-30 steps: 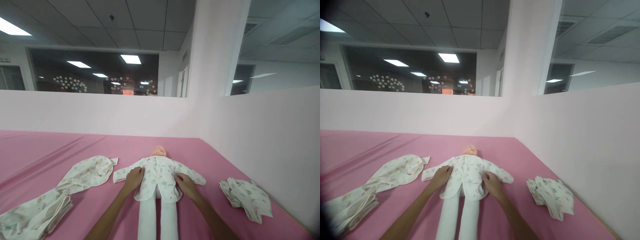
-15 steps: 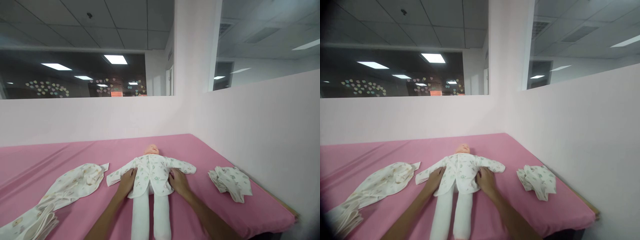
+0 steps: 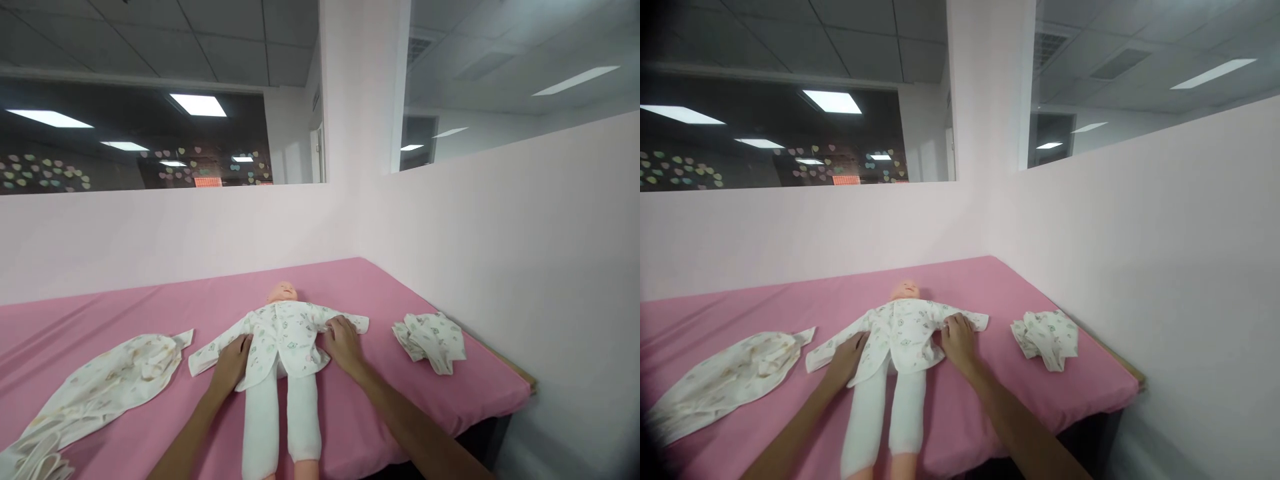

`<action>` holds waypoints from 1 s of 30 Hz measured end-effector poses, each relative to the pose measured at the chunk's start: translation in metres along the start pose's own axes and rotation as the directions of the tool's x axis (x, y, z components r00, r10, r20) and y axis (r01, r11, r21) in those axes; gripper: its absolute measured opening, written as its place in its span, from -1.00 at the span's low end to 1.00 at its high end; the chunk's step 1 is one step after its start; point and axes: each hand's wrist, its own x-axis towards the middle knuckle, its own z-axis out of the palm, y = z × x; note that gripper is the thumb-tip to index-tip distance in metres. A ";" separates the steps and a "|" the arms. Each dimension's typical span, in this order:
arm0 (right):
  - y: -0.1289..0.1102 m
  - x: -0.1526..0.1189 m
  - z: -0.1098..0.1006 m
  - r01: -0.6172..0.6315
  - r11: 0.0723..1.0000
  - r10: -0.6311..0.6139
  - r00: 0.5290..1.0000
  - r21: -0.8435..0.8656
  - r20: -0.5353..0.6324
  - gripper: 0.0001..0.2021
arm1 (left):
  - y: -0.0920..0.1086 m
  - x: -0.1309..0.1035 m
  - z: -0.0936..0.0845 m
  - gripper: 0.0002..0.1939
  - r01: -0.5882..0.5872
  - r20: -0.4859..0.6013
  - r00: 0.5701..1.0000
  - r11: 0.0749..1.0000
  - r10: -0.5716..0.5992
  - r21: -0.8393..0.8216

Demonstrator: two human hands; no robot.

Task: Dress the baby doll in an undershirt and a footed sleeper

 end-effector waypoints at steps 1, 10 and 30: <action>0.002 0.001 -0.003 -0.011 1.000 0.011 1.000 0.001 -0.011 -0.79 | 0.001 0.000 0.000 -0.50 -0.008 0.001 1.000 1.000 0.008 0.004; -0.025 -0.039 -0.062 0.214 0.950 -0.264 0.941 0.229 0.212 -0.76 | 0.033 -0.040 -0.035 -0.49 -0.061 0.072 0.995 0.996 0.066 -0.058; -0.018 0.048 -0.003 0.341 0.840 -0.199 0.917 -0.423 0.346 -0.81 | 0.021 0.004 -0.017 -0.67 -0.072 0.039 0.997 0.762 0.061 0.644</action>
